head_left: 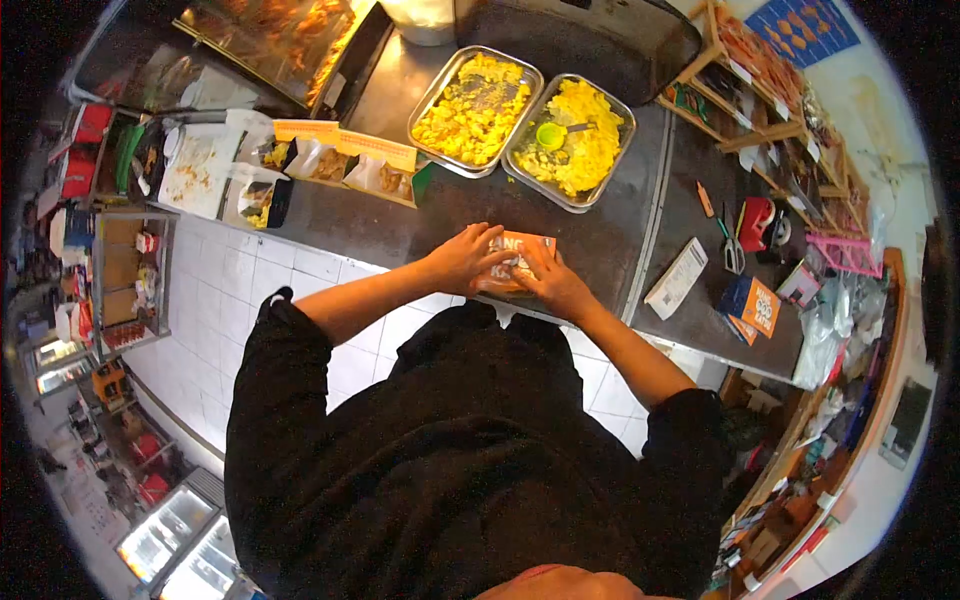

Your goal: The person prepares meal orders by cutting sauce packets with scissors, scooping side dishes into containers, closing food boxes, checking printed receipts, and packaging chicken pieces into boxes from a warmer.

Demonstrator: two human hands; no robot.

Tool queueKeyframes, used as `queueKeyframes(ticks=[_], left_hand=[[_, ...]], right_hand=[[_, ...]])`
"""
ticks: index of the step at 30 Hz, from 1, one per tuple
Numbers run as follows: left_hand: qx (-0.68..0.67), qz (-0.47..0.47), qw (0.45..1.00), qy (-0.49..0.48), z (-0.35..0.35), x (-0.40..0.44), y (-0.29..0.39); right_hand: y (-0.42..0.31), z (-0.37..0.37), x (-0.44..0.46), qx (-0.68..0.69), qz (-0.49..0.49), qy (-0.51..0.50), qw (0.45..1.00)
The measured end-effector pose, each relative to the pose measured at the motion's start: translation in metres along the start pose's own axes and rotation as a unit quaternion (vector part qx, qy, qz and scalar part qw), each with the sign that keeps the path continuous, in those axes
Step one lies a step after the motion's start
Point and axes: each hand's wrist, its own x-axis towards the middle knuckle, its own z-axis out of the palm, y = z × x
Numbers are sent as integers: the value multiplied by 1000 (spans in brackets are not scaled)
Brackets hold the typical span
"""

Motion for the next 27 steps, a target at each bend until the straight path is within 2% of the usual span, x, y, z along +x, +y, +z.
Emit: queueKeyframes(ticks=[1,3,5,6,7,8,10,11,12,14,16,17,18,19,20,21,22,23,24,25,26,27], left_hand=[[0,11,1000,-5,1,-2,2],[-37,9,997,68,4,1,6],[-48,-5,998,49,15,6,9],[-45,-17,998,39,17,8,16],[-39,-33,998,28,18,10,24],[-42,-20,999,27,22,12,30],[54,-31,998,15,31,14,42],[36,-43,998,31,43,19,50],[48,-37,998,23,50,24,56],[25,-50,998,-9,49,48,77],[18,-80,996,-16,43,83,105],[5,-113,993,-25,42,97,119],[6,-109,994,-25,51,106,126],[26,-146,989,17,68,130,135],[44,-187,980,57,78,139,139],[22,-208,974,91,76,151,146],[21,-212,973,89,80,161,152],[-27,-277,953,115,85,171,156],[-75,-341,926,142,91,180,160],[-43,-361,920,147,98,185,162],[-43,-366,918,149,99,188,166],[-37,-375,915,146,99,192,170]], right_hand=[[-3,1,1,1,11,3,1000],[-4,1,-3,68,10,104,992],[-1,-16,-5,171,-1,150,974],[-4,-5,-12,150,29,160,975],[2,15,-24,57,8,113,992],[4,15,-32,52,21,113,992],[12,15,-45,35,11,70,997],[22,36,-56,102,9,107,989],[29,32,-69,99,10,112,989],[39,23,-99,161,33,32,986],[57,19,-121,168,25,61,983],[67,11,-133,171,27,7,985],[82,-3,-141,172,27,-47,984],[131,-40,-169,159,91,128,975],[159,-97,-184,217,176,159,947],[203,-89,-218,243,308,241,888],[226,-137,-242,262,406,354,801],[267,-148,-269,142,504,374,765],[319,-143,-307,173,533,417,716],[377,-102,-356,73,552,433,709],[421,-76,-391,17,635,365,680],[474,-42,-437,150,644,214,719]])
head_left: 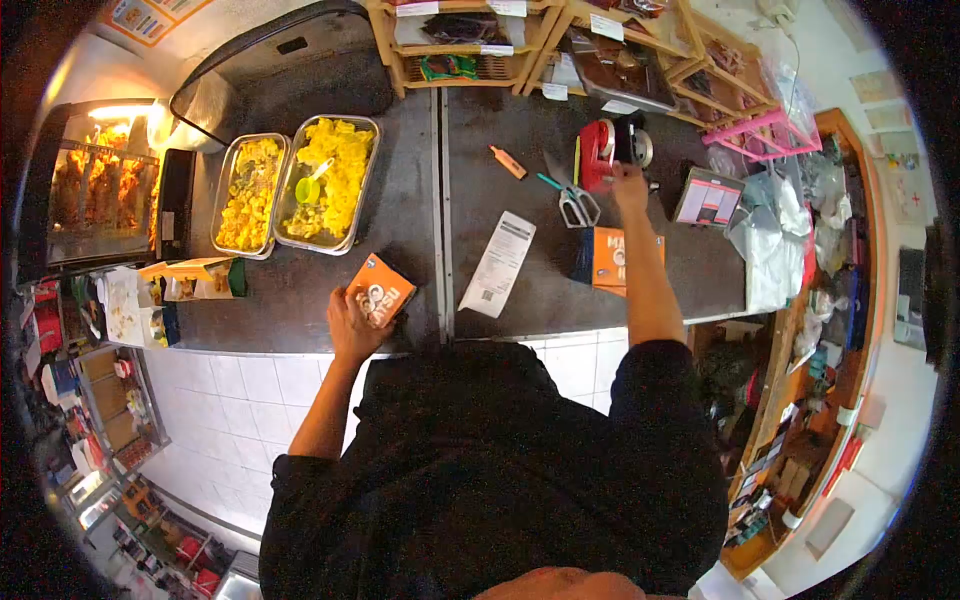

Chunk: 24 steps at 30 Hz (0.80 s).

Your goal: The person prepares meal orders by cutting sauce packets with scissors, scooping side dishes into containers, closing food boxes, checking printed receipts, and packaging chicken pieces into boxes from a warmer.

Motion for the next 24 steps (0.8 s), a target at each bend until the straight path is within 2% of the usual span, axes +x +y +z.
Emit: queueKeyframes(ticks=[1,2,3,4,8,10,11,13,14,15,16,18,19,20,22,24], left_hand=[[8,-7,1000,2,1,3,7],[17,-12,1000,22,1,4,15],[18,-15,999,26,1,5,21],[22,-30,999,27,-1,6,27],[36,-33,998,49,2,8,32],[59,-36,996,48,3,11,34],[59,-38,996,48,5,13,33],[40,-47,997,47,8,11,31],[48,-65,996,39,6,13,35],[48,-62,996,34,7,14,39],[10,-61,997,34,7,18,43],[-24,-54,997,45,5,29,58],[-48,-26,997,49,1,36,70],[-37,3,998,45,-1,43,84],[-25,68,996,53,-3,67,123],[-27,109,993,37,-3,83,171]], right_hand=[[-14,-9,0,1,-6,0,1000],[-28,-15,-6,159,153,-83,972],[-31,-16,-4,306,305,-165,886],[-19,-10,10,353,307,-220,856],[10,-6,24,425,305,-245,817],[24,-18,9,424,234,-323,814],[25,-22,3,423,233,-324,813],[1,-45,-20,233,178,-322,900],[-22,-53,-30,178,202,-295,917],[-17,-51,-31,179,208,-294,916],[-14,-47,-26,123,181,-293,931],[39,-13,-4,-7,4,-275,962],[35,-19,-12,-3,8,-272,962],[30,-25,-20,-77,-30,-218,972],[-26,-70,-48,-85,-15,-153,985],[-101,-127,-110,144,-44,-127,980]])
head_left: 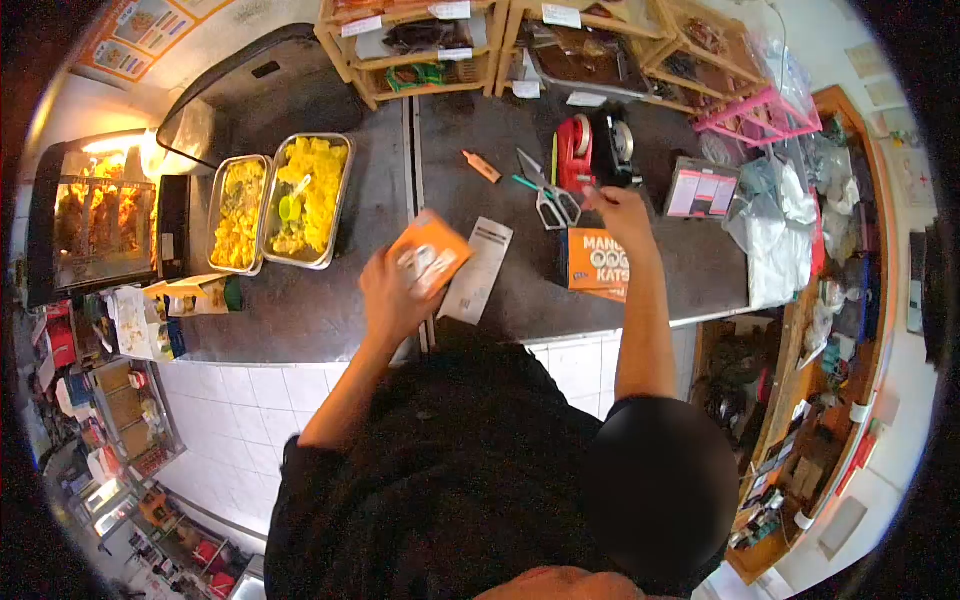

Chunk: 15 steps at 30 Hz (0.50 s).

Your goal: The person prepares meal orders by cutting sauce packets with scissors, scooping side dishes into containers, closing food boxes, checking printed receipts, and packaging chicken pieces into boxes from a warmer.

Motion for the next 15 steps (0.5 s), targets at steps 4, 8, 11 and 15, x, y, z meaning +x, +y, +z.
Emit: queueKeyframes(ticks=[4,8,11,15], left_hand=[[-48,95,994,-4,4,53,110],[-113,194,974,-21,25,81,191],[-198,266,940,-83,60,96,221],[-186,286,920,-195,121,111,237]], right_hand=[[-80,2,-108,27,33,-125,991],[-18,19,-147,-30,105,93,990],[48,5,-159,102,120,197,968],[140,19,-149,82,68,249,963]])
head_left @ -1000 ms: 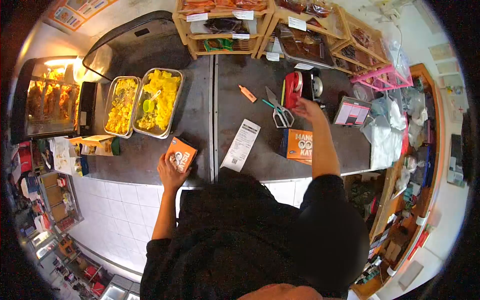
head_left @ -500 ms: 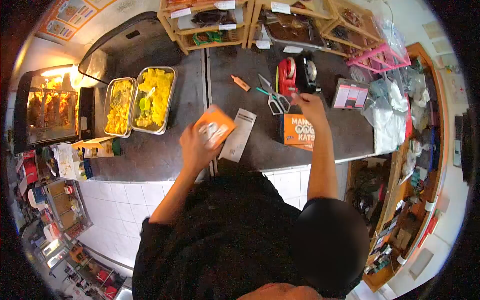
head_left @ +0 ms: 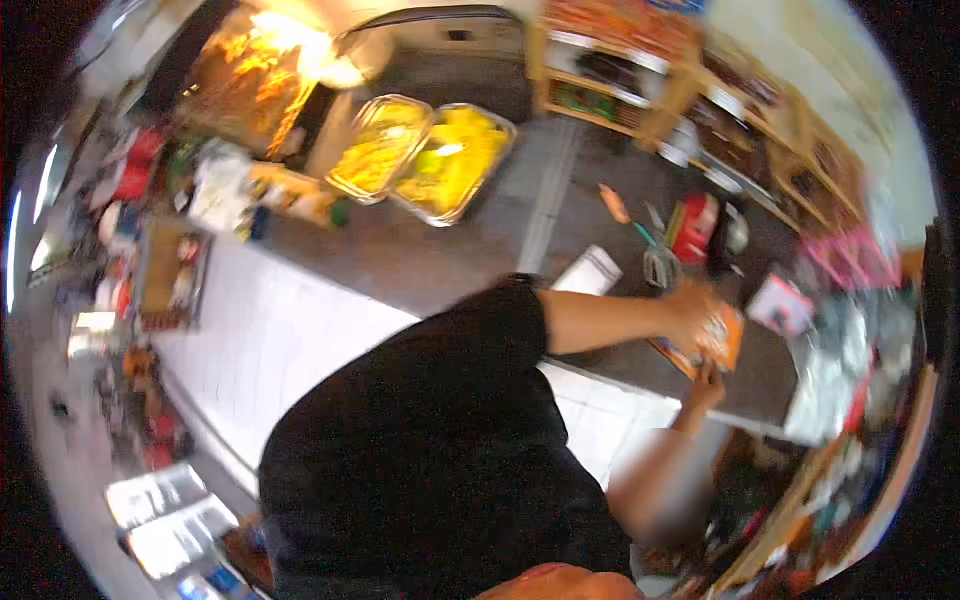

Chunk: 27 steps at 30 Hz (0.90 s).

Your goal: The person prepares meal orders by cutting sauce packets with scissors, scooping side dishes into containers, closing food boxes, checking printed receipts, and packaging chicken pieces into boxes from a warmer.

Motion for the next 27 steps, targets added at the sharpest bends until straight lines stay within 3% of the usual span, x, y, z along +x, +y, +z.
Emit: queueKeyframes(ticks=[1,2,3,4,5,7,9,10,12,13,15,16,17,18,20,21,23,24,26,27], left_hand=[[31,9,998,-57,17,12,-13],[67,34,994,-83,21,12,-20],[72,20,995,-71,18,3,-17],[83,68,994,-10,13,-5,-14],[90,87,992,24,6,-18,-12],[53,115,987,99,-15,-48,-8],[-2,116,975,191,-49,-102,-20],[-13,104,964,243,-70,-144,-35],[27,103,962,252,-149,-247,-95],[211,31,916,340,-190,-308,-121],[238,-252,797,495,-255,-430,-177],[329,-307,675,584,-320,-493,-167],[381,-413,576,593,-315,-589,-230],[422,-538,505,527,-333,-653,-245],[397,-684,421,445,-355,-775,-293],[392,-689,411,451,-363,-824,-313],[383,-716,463,356,-377,-895,-351],[375,-721,459,359,-384,-909,-363],[336,-753,504,255,-388,-921,-381],[383,-726,511,254,-386,-920,-378]], right_hand=[[38,7,8,-104,25,19,994],[45,17,-3,-63,-83,77,992],[37,13,-10,-328,-53,94,938],[13,13,-24,-340,14,65,938],[26,18,-31,-362,8,91,928],[40,32,-60,-203,-152,160,954],[12,45,-101,-201,-18,123,972],[16,55,-118,-204,6,84,975],[5,73,-156,-225,5,-2,974],[3,91,-173,-190,-32,-20,981],[-25,129,-203,-148,-55,-65,985],[-51,148,-216,-130,-74,-90,985],[-72,169,-223,-146,-80,-123,978],[-92,192,-227,-147,-93,-128,976],[-134,246,-235,-162,-152,-187,957],[-150,275,-239,-136,-152,-193,960],[-205,329,-250,-132,-204,-236,941],[-233,358,-256,-117,-212,-261,934],[-299,404,-288,-95,-238,-298,919],[-320,428,-304,-64,-238,-324,914]])
